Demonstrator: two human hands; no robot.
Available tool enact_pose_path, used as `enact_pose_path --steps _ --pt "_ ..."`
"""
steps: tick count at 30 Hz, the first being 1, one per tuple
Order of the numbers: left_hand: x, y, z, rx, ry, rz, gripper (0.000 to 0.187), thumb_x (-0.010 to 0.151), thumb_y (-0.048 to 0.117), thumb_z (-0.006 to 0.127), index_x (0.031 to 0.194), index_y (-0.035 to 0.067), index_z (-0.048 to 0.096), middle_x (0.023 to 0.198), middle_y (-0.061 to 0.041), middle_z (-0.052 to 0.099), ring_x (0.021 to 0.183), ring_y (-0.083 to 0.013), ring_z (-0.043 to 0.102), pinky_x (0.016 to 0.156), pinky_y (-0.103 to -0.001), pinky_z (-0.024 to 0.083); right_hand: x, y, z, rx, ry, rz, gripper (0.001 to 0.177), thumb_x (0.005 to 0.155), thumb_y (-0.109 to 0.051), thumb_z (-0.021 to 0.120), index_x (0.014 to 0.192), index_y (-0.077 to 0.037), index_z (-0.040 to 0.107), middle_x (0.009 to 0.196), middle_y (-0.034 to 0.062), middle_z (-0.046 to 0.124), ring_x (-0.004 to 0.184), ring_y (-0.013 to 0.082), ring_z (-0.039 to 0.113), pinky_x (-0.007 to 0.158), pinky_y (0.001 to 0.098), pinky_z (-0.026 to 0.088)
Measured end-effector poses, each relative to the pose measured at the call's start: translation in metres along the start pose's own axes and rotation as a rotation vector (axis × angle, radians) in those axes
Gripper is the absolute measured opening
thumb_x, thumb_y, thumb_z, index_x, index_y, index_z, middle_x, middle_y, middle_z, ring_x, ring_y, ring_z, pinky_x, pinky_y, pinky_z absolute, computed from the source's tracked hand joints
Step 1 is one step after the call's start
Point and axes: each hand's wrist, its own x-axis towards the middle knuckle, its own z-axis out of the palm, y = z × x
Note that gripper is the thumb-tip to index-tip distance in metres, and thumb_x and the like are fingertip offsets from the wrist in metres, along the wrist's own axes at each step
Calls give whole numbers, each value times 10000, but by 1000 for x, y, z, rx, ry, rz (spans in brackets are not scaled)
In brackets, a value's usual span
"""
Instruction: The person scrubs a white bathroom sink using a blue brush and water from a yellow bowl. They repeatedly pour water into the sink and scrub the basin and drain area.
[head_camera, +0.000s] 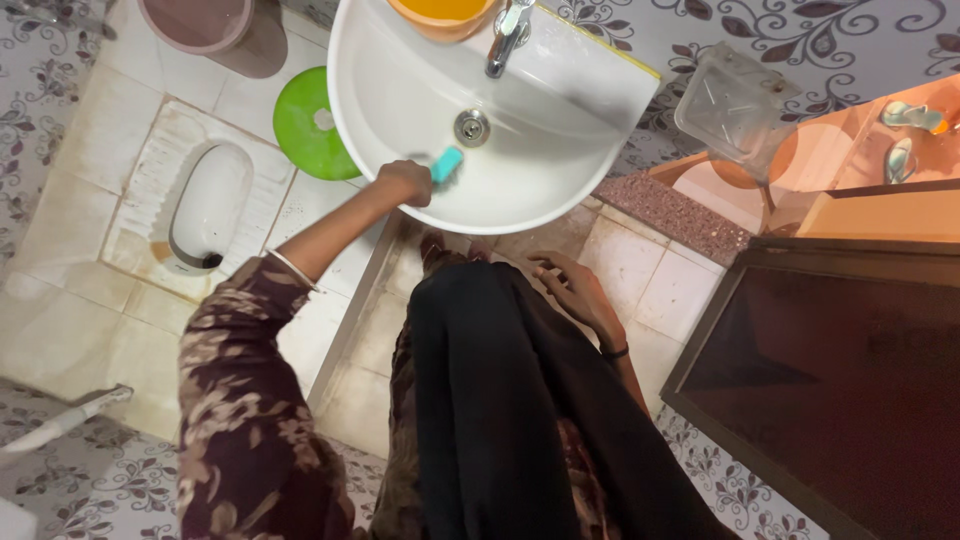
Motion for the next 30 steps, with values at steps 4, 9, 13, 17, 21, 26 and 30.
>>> enact_pose_path --steps 4,9,13,17,21,26,30 --pt "-15 35 -29 -352 -307 277 665 843 132 484 1500 235 462 1135 -122 741 851 -279 694 716 -416 579 -2 5 -6 -14 -10 6 361 982 -304 625 1308 -155 667 1086 96 763 815 206 733 739 334 590" --pt "8 84 -21 -118 -168 331 519 820 105 534 1322 10 623 1076 -130 774 763 -293 747 696 -434 587 2 0 -7 -21 -8 -42 371 979 -321 632 1313 -164 667 1073 98 773 810 193 734 734 331 587" --pt "30 31 -19 28 -65 -6 375 861 202 615 1154 50 793 1073 -128 818 930 -255 794 835 -408 605 5 -5 -12 -48 8 3 388 973 -318 637 1332 -172 658 1077 97 762 766 200 725 717 333 580" --pt "41 -64 -41 183 115 -179 405 865 266 688 1244 128 732 1313 -116 696 1201 -281 673 985 -437 542 5 -7 -10 -36 0 10 376 972 -313 637 1321 -176 671 1082 94 773 758 192 729 719 328 588" --pt "50 -62 -30 126 271 -156 372 855 244 688 1202 127 754 1239 -122 742 1132 -288 717 939 -440 573 9 -8 -8 -2 -19 -23 375 978 -308 629 1324 -168 663 1093 104 768 746 189 727 711 329 588" --pt "61 50 11 40 -9 246 297 814 185 628 961 -28 772 969 -187 773 899 -338 746 858 -453 586 17 -7 -7 14 -34 -78 368 992 -294 618 1329 -152 655 1096 108 768 750 175 726 706 320 581" --pt "60 60 -1 65 -117 209 314 852 210 592 1000 4 778 979 -147 781 926 -318 759 859 -432 585 18 -4 -5 26 -38 -106 364 997 -277 615 1334 -145 656 1059 113 769 746 176 721 699 320 584"
